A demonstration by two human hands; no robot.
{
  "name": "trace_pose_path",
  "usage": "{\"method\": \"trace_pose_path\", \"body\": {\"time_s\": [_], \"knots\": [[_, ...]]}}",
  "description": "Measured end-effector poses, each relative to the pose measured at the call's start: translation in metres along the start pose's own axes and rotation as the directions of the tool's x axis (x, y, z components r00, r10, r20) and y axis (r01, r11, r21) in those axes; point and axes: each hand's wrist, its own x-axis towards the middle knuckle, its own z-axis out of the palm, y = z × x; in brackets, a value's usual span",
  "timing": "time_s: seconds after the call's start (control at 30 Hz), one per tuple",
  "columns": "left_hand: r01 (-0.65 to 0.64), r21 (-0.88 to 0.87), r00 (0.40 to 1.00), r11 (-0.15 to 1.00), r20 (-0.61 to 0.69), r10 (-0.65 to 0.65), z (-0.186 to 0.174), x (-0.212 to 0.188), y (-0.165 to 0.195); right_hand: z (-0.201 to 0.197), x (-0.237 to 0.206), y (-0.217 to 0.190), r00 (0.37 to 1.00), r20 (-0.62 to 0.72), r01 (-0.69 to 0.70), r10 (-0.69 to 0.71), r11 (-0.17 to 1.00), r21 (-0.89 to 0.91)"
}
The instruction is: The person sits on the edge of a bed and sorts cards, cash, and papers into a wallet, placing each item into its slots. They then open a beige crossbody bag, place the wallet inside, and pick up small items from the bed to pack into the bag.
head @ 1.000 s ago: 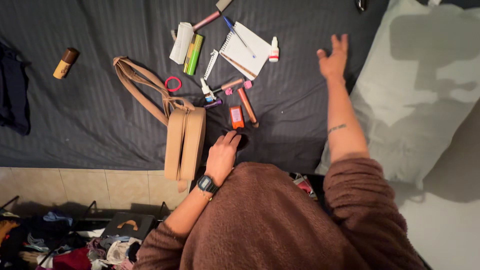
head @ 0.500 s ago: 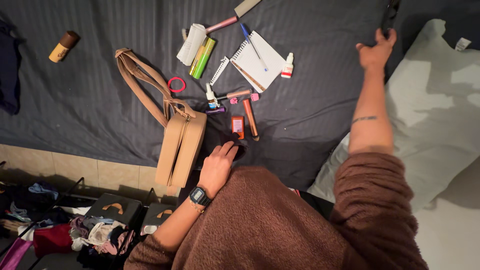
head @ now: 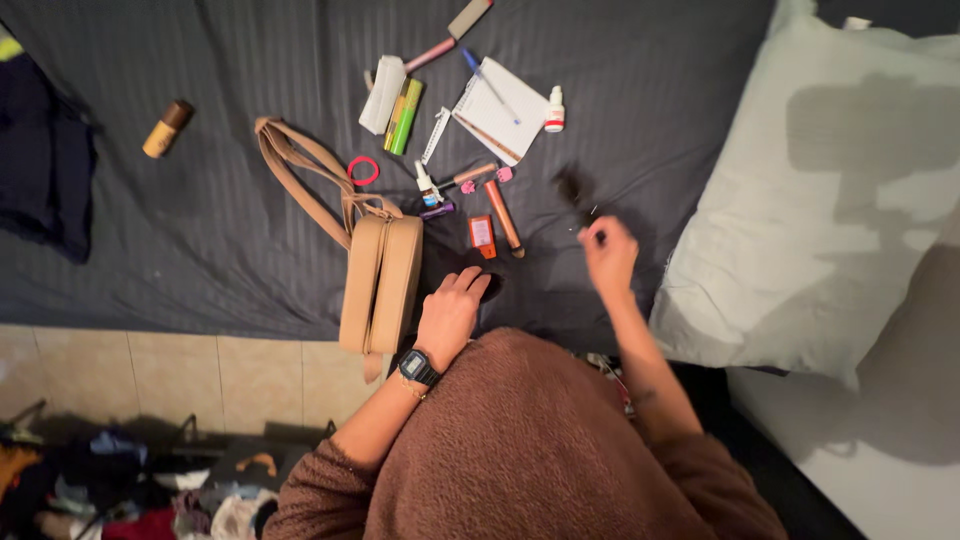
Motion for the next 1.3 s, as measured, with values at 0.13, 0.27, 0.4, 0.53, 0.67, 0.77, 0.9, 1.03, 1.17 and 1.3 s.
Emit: {"method": "trace_pose_path", "body": {"time_s": [0.13, 0.27, 0.4, 0.53, 0.67, 0.77, 0.9, 1.03, 1.17, 1.3], "knots": [[-0.043, 0.017, 0.997, 0.999, -0.056, 0.043, -0.002, -0.016, 0.0, -0.019, -0.069, -0.024, 0.929, 0.229, -0.364, 0.29, 0.827, 0.428], [-0.064, -0.026, 0.994, 0.998, -0.092, 0.061, -0.002, -0.029, 0.0, -0.053, -0.105, -0.044, 0.937, 0.26, -0.343, 0.233, 0.756, 0.558], [-0.104, -0.108, 0.989, 0.989, -0.114, 0.091, -0.004, -0.033, -0.001, -0.09, -0.12, -0.078, 0.977, 0.208, -0.165, 0.04, 0.76, 0.629], [-0.156, -0.183, 0.985, 0.971, -0.097, 0.14, -0.014, -0.035, 0.002, -0.121, -0.126, -0.121, 0.949, 0.223, 0.106, -0.223, 0.892, 0.439], [-0.161, -0.204, 0.986, 0.966, 0.019, 0.168, -0.023, -0.037, 0.005, -0.127, -0.125, -0.153, 0.91, 0.241, 0.246, -0.337, 0.908, 0.338], [-0.202, -0.212, 0.976, 0.956, 0.037, 0.214, -0.025, -0.04, 0.006, -0.127, -0.126, -0.164, 0.915, 0.216, 0.276, -0.341, 0.919, 0.28], [-0.242, -0.227, 0.967, 0.943, 0.025, 0.254, -0.021, -0.043, 0.002, -0.125, -0.131, -0.165, 0.928, 0.208, 0.255, -0.309, 0.935, 0.248], [-0.268, -0.325, 0.959, 0.907, -0.004, 0.282, -0.019, -0.043, -0.002, -0.122, -0.134, -0.16, 0.944, 0.143, 0.268, -0.298, 0.943, 0.196], [-0.266, -0.309, 0.964, 0.913, -0.087, 0.251, -0.018, -0.048, 0.003, -0.113, -0.138, -0.153, 0.981, 0.176, 0.038, -0.085, 0.966, 0.256], [-0.276, -0.29, 0.958, 0.917, -0.161, 0.237, -0.018, -0.047, 0.01, -0.102, -0.139, -0.146, 0.971, 0.207, 0.061, -0.123, 0.958, 0.281]]}}
